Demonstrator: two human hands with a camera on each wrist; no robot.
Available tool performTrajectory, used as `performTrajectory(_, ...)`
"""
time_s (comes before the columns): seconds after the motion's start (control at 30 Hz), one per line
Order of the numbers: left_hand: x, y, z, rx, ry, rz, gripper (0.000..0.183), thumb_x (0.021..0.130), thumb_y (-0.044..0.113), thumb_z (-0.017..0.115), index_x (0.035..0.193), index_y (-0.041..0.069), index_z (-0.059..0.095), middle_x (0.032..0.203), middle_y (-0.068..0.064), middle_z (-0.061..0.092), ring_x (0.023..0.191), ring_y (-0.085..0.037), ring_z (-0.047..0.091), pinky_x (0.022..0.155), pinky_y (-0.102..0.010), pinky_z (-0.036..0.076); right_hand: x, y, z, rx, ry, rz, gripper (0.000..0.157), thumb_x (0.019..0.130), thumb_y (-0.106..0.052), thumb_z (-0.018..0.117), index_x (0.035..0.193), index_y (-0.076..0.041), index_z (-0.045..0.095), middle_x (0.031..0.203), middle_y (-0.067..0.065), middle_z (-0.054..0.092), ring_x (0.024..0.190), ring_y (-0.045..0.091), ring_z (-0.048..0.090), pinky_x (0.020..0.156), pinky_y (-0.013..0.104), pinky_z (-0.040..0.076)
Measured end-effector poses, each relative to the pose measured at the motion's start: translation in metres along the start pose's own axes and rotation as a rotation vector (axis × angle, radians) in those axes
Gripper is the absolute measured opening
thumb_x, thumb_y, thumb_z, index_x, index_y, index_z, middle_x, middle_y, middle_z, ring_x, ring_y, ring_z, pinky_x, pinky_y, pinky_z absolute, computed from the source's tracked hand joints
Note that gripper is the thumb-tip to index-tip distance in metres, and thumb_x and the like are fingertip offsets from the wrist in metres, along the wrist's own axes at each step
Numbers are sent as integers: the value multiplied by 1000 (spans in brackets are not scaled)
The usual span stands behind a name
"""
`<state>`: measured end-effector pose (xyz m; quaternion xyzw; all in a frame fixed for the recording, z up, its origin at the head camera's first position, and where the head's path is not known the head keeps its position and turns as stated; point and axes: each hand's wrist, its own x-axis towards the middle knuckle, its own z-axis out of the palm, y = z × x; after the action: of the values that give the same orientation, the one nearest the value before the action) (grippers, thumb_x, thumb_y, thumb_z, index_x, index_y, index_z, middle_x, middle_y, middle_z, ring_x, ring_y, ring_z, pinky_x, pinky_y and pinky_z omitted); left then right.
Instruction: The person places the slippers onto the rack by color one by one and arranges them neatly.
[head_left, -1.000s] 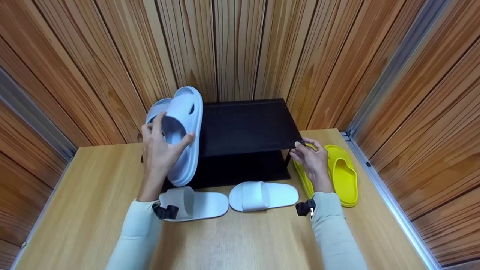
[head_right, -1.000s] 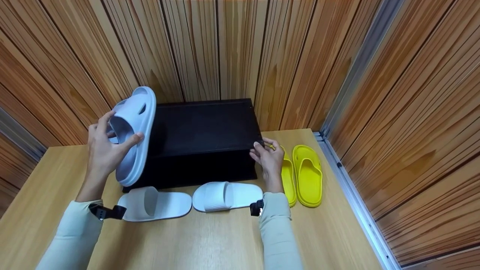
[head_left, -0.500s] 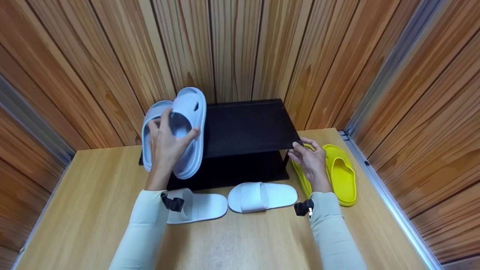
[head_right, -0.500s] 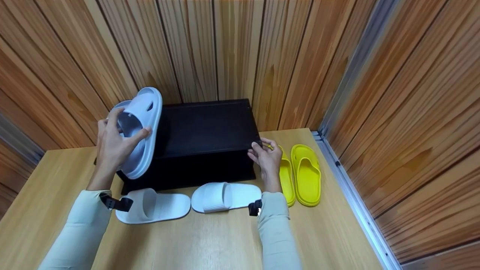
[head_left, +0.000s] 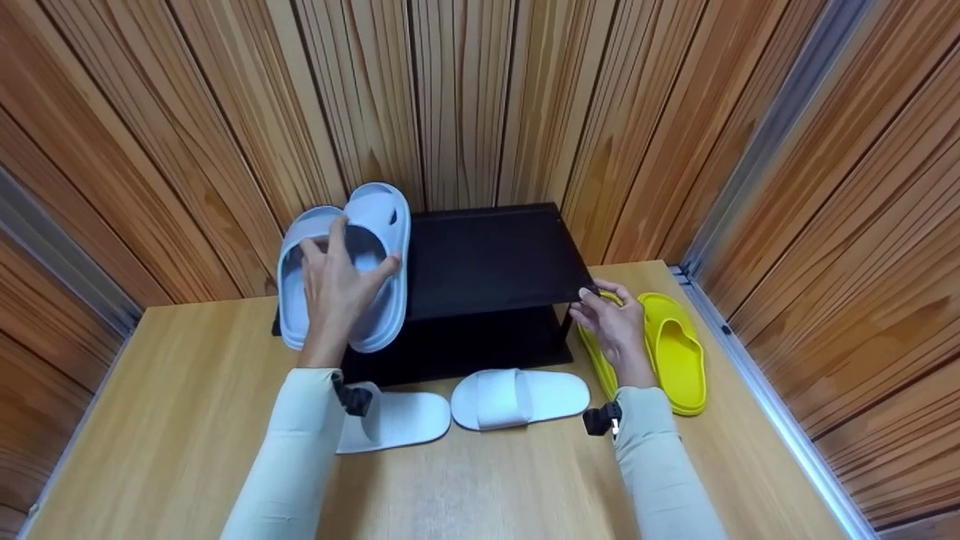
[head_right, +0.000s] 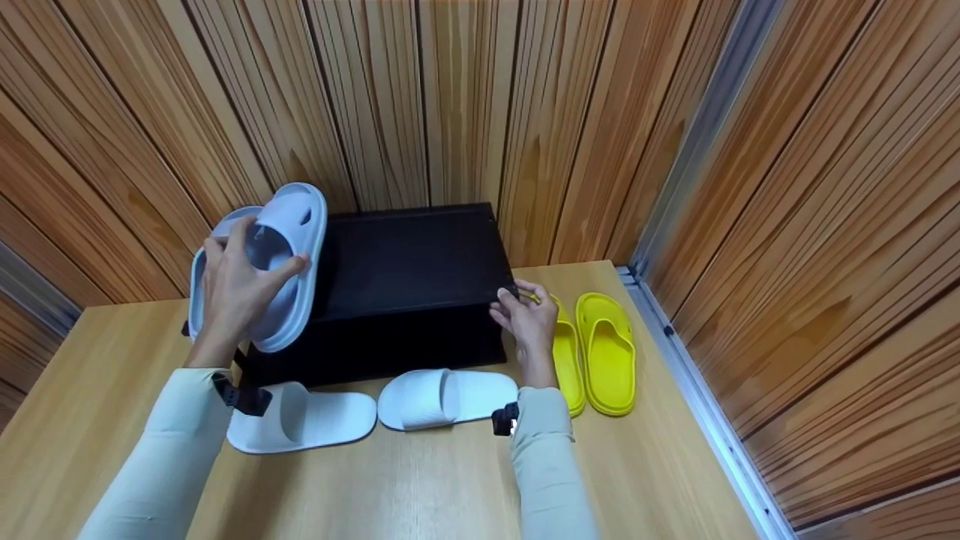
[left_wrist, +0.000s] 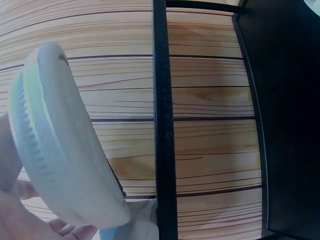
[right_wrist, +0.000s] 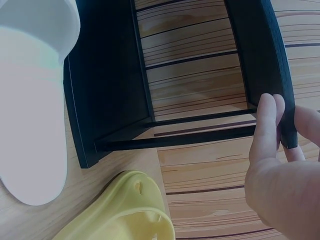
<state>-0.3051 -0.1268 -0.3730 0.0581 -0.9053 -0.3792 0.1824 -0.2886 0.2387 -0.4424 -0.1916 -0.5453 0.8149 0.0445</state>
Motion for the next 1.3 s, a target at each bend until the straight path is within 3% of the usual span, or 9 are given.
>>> performTrajectory(0.27,7,3,7,10,-9,-5,97,80,53,79,159,19,33,141,-26,35,122,-40,43,100,-53,43,2,0,-1,-19,8,-20,31,97,-4,67,125,-9,54,96,7,65,75,16,70,81,31,59)
performTrajectory(0.87,15,9,19,70,-34,15,97,81,52,79,159,18,34,148,-28,28,128,-42,37,95,-57,47,2,-10,-1,-22,-3,15,35,98,-7,67,130,-11,53,112,10,60,84,17,68,87,31,57)
performTrajectory(1.13,16,10,21,80,-22,29,96,81,51,80,158,16,35,145,-28,29,126,-43,38,91,-56,49,-1,-9,-1,13,-10,17,35,96,-4,68,128,-10,54,103,9,62,78,17,69,84,31,58)
performTrajectory(1.3,15,11,25,91,-27,31,95,81,49,80,157,16,35,144,-29,29,126,-44,38,87,-56,51,0,-9,-3,17,-3,23,33,97,-5,68,127,-11,54,106,9,60,78,17,68,84,30,58)
